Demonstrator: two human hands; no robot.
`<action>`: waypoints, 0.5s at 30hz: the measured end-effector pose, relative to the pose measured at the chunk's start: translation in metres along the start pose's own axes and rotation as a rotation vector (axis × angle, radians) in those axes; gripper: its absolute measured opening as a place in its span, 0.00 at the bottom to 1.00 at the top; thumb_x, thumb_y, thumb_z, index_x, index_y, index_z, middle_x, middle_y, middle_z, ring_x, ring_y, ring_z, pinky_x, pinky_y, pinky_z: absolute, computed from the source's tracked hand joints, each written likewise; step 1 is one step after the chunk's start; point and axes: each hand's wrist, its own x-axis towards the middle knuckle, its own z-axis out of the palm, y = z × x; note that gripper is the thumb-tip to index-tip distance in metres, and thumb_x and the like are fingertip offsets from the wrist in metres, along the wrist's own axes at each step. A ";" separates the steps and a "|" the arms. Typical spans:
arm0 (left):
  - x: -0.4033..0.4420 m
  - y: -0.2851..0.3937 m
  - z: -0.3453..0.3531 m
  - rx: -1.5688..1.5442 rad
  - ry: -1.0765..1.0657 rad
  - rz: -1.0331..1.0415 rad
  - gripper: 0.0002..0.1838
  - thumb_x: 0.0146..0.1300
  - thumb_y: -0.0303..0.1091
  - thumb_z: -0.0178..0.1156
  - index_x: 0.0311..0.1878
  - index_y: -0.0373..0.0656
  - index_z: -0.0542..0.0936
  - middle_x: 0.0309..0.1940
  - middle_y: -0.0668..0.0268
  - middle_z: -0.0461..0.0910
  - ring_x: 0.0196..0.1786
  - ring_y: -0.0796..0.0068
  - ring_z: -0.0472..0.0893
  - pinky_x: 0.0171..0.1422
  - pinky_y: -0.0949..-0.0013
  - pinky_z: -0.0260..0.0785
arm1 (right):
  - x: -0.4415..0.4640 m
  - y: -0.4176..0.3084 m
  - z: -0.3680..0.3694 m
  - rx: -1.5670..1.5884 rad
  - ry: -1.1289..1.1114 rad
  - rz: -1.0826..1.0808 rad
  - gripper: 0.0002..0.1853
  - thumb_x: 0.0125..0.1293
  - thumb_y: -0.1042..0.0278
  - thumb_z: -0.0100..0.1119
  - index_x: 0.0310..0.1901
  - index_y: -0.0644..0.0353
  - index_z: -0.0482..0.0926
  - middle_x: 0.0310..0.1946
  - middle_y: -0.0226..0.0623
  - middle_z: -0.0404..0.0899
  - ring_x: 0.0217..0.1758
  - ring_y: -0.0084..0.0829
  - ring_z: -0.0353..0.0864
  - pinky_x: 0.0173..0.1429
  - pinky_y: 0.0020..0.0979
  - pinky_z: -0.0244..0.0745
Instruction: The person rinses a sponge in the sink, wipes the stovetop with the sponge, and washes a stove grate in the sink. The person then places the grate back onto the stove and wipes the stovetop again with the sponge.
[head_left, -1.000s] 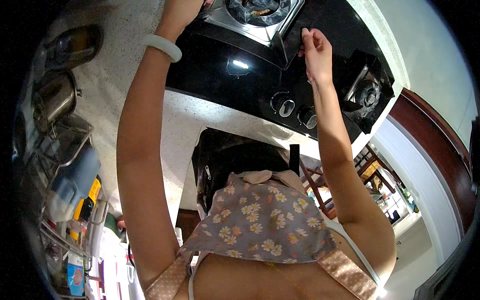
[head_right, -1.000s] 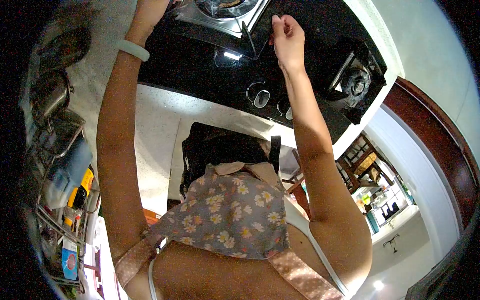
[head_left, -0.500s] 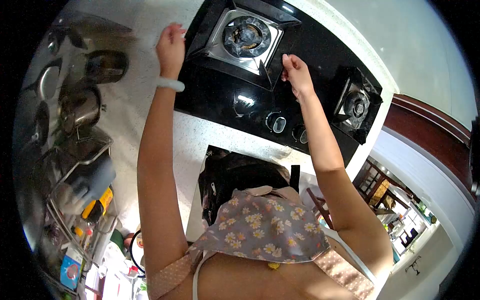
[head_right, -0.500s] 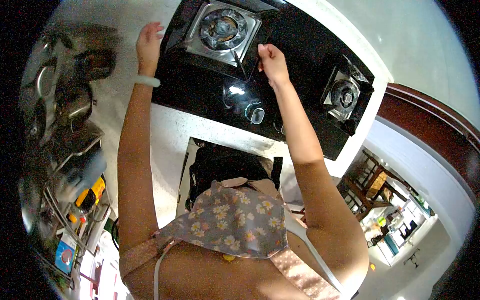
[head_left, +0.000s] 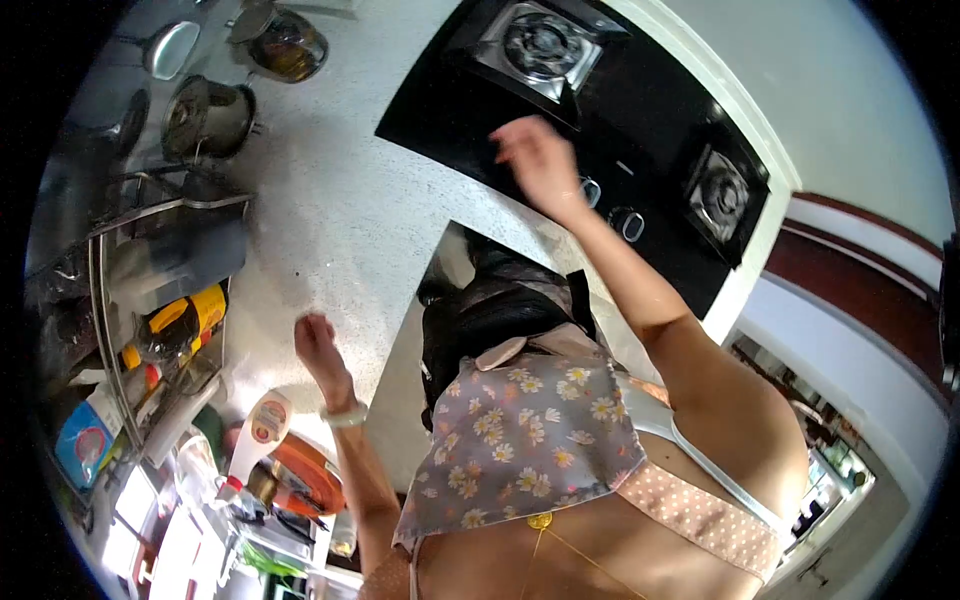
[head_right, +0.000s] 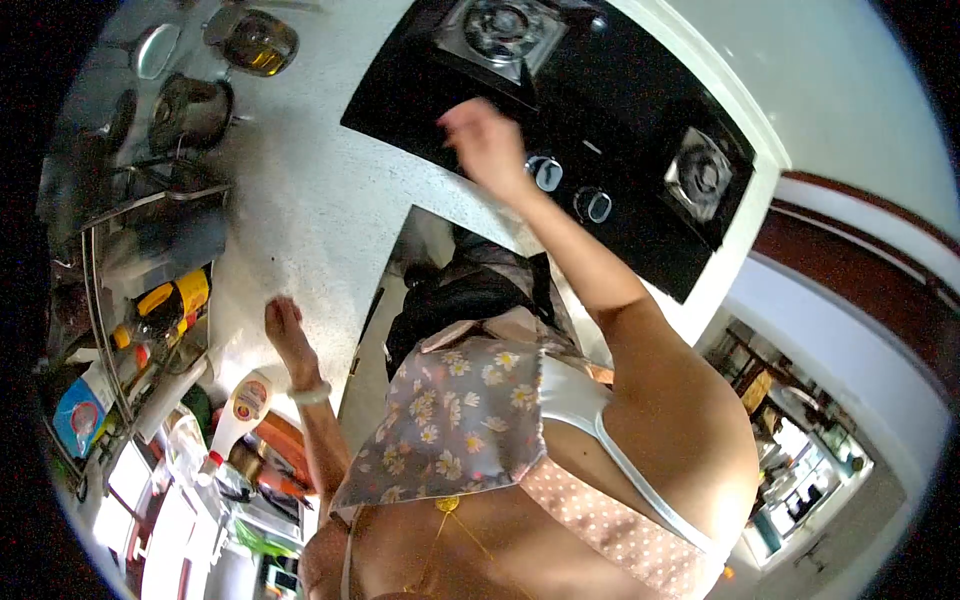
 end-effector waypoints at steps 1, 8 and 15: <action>-0.020 -0.003 -0.008 0.020 0.028 -0.043 0.11 0.70 0.34 0.49 0.31 0.41 0.69 0.22 0.74 0.62 0.27 0.84 0.59 0.31 0.77 0.54 | -0.015 -0.009 0.014 -0.128 -0.158 -0.026 0.08 0.69 0.70 0.48 0.40 0.64 0.76 0.35 0.36 0.79 0.34 0.25 0.80 0.39 0.26 0.74; -0.095 -0.056 -0.052 -0.300 0.114 -0.180 0.13 0.72 0.34 0.47 0.28 0.45 0.67 0.21 0.76 0.59 0.25 0.85 0.57 0.29 0.78 0.51 | -0.113 -0.015 0.056 -0.362 -0.280 -0.167 0.08 0.65 0.67 0.50 0.40 0.60 0.77 0.30 0.44 0.81 0.32 0.44 0.80 0.37 0.41 0.74; -0.111 -0.076 -0.094 -0.352 -0.028 -0.160 0.11 0.71 0.35 0.49 0.31 0.44 0.68 0.22 0.76 0.61 0.25 0.86 0.59 0.29 0.80 0.53 | -0.188 -0.032 0.046 -0.600 -0.175 -0.189 0.08 0.62 0.65 0.52 0.39 0.57 0.78 0.30 0.41 0.81 0.33 0.44 0.80 0.37 0.42 0.73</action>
